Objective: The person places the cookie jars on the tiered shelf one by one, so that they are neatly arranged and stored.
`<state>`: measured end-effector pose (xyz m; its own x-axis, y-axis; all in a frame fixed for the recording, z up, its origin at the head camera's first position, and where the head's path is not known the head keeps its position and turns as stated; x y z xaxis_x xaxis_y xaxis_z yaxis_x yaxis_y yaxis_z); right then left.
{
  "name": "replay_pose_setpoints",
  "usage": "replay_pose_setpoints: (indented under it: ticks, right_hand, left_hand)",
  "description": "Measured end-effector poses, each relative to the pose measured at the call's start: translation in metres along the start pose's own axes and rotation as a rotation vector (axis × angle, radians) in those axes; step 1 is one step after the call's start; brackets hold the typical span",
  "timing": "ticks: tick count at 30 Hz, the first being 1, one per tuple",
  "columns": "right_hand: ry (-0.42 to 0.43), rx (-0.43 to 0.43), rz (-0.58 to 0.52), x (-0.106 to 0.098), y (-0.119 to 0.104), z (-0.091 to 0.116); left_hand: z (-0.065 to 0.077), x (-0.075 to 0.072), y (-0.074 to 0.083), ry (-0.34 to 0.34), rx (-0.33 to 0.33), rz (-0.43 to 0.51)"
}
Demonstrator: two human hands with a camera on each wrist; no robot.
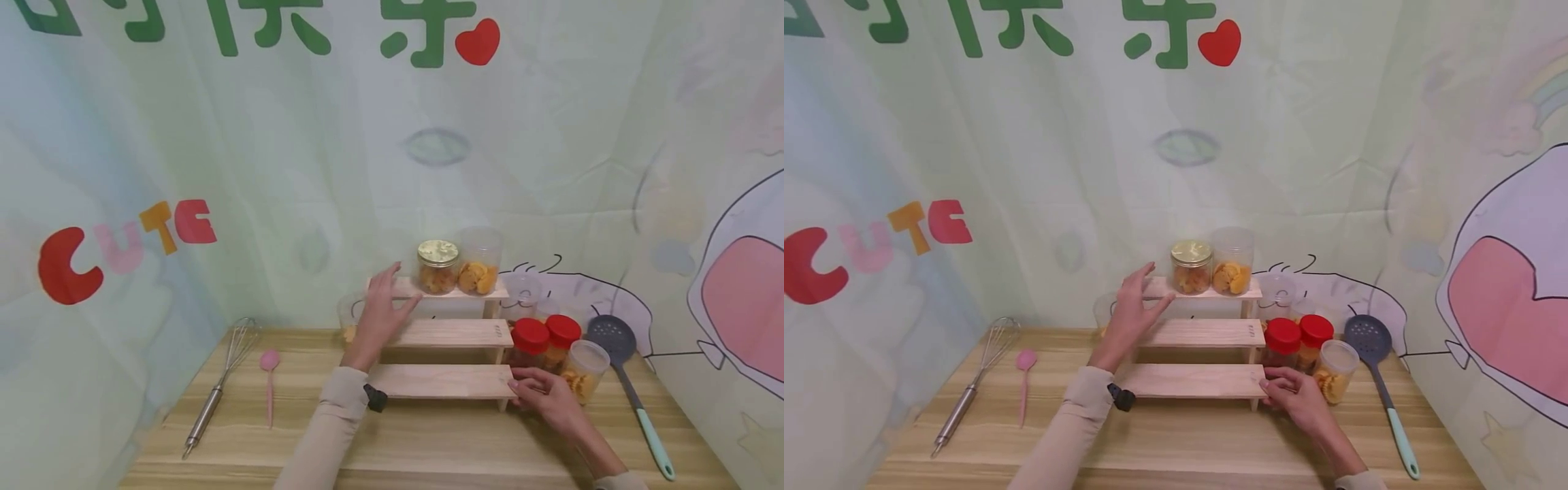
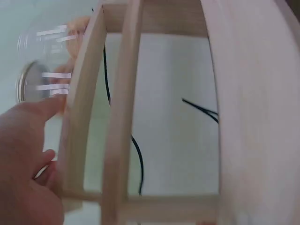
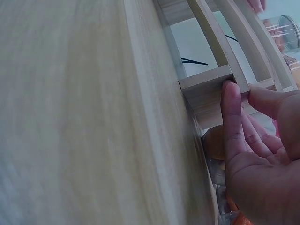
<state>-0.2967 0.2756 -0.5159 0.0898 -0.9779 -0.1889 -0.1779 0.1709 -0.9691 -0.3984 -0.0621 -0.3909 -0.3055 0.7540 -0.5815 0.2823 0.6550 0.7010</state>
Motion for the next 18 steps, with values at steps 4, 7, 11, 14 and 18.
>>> replay_pose_setpoints:
  ticks: [4, 7, 11, 14, 18]
  right_hand:
    - [0.003, 0.001, 0.000, -0.001, 0.000, 0.000]
    - [-0.004, 0.000, -0.005, -0.001, -0.001, 0.000]
    - [-0.016, -0.015, -0.015, 0.000, -0.002, 0.001]
    - [-0.024, -0.025, -0.021, 0.001, -0.003, 0.001]
    - [-0.023, -0.019, -0.024, 0.002, -0.002, 0.000]
  left_hand:
    - [0.001, -0.022, -0.029, 0.099, -0.028, 0.066]
    - [0.002, -0.038, -0.052, 0.119, -0.063, 0.114]
    - [0.004, -0.050, -0.083, 0.067, -0.142, 0.135]
    - [0.006, -0.053, -0.101, -0.007, -0.211, 0.134]
    - [0.011, -0.052, -0.119, -0.110, -0.279, 0.147]
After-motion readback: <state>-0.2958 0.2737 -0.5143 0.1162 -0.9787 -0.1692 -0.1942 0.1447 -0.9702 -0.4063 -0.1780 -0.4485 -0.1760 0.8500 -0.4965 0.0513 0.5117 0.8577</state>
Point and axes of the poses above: each hand's wrist, its own z-axis away from the middle knuckle, its own x-axis out of the palm, y = z × x, the point moved 4 cm from there along -z, towards the middle knuckle, and after that the axes turned 12 degrees about -x, right-handed, at the moved point
